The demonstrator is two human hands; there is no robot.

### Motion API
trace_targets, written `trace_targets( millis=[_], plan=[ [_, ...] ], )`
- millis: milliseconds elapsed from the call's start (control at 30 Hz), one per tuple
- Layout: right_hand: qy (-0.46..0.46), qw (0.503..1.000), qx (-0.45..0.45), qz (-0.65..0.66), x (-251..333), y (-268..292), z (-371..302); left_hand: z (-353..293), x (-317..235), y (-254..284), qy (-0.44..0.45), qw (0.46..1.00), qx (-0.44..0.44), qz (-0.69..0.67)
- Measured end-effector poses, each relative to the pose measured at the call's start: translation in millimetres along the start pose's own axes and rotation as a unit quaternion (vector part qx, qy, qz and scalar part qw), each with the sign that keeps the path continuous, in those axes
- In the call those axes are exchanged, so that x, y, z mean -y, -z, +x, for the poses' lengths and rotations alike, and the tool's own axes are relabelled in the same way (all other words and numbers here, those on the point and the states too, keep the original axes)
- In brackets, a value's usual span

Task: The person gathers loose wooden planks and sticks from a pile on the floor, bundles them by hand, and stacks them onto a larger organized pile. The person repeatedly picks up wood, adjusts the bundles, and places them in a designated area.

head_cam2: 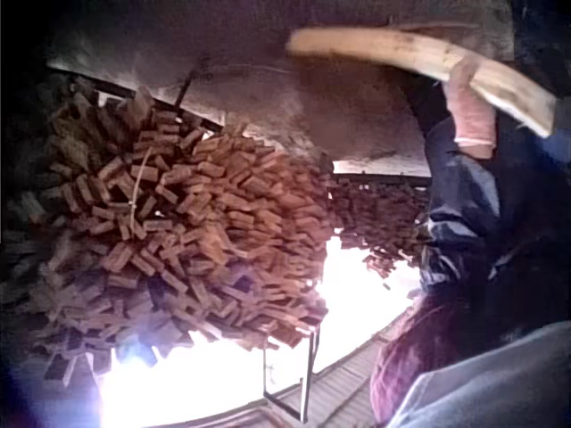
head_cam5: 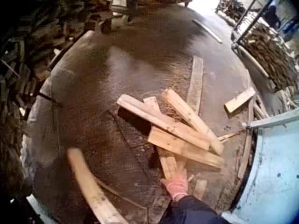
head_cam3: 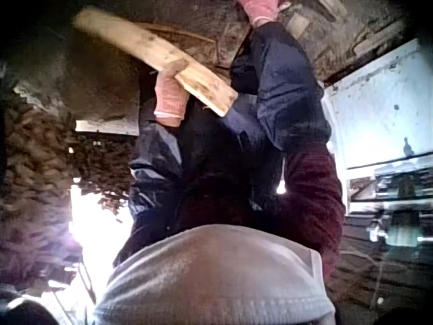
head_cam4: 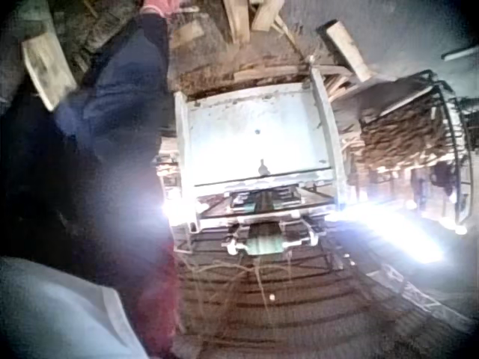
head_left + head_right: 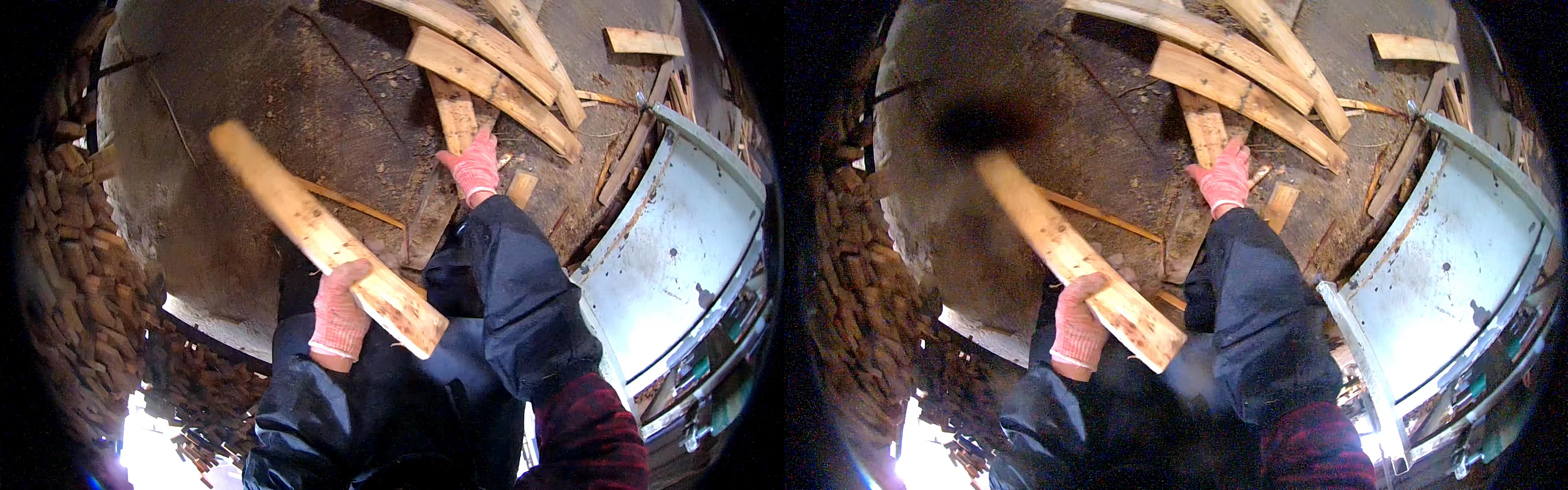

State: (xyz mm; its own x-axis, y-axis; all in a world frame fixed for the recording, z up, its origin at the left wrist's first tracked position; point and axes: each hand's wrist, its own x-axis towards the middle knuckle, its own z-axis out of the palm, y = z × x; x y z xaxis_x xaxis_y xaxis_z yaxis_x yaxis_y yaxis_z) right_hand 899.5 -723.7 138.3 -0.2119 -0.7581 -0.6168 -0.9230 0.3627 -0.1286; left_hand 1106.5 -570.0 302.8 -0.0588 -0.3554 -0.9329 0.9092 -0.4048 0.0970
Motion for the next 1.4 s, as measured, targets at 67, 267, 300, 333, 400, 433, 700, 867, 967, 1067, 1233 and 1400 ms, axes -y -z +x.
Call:
trace_targets(
  millis=[67,267,300,333,400,433,700,867,967,1067,1233,1400],
  plan=[
    [-0.01,1.0,-0.007,0.022,10,6,-15,-4,0,0,0.004,0.996,-0.056,0.067],
    [-0.026,0.949,0.205,0.24,33,109,-132,-7,-1,-12,0.002,0.986,-0.054,0.157],
    [-0.04,0.95,0.269,0.153,34,119,-158,-6,1,-15,0.017,0.987,-0.049,0.15],
    [-0.017,0.931,0.294,0.217,35,125,-186,-7,2,-15,0.032,0.988,-0.044,0.146],
    [0.025,0.915,0.389,0.102,36,120,-218,-7,6,-16,-0.009,0.99,-0.044,0.135],
    [0.086,0.915,0.39,0.058,35,114,-226,-5,7,-16,0.016,0.997,-0.059,0.047],
    [0.296,0.944,0.025,-0.143,12,98,-54,0,3,-10,0.016,0.999,-0.049,0.0],
    [-0.025,0.983,0.041,-0.176,-17,85,81,0,-1,-14,0.058,0.996,-0.025,-0.062],
    [0.064,0.939,-0.088,-0.325,-40,67,102,-2,-3,-15,0.082,0.992,-0.013,-0.094],
    [0.074,0.941,-0.104,-0.313,-45,67,104,-4,-2,-16,0.085,0.989,-0.012,-0.117],
    [0.151,0.953,0.073,-0.251,11,118,68,3,9,-16,0.043,0.995,-0.013,-0.086],
    [0.326,0.9,0.259,-0.127,102,155,-49,9,19,-12,0.017,0.996,0.017,-0.083]
  ],
)
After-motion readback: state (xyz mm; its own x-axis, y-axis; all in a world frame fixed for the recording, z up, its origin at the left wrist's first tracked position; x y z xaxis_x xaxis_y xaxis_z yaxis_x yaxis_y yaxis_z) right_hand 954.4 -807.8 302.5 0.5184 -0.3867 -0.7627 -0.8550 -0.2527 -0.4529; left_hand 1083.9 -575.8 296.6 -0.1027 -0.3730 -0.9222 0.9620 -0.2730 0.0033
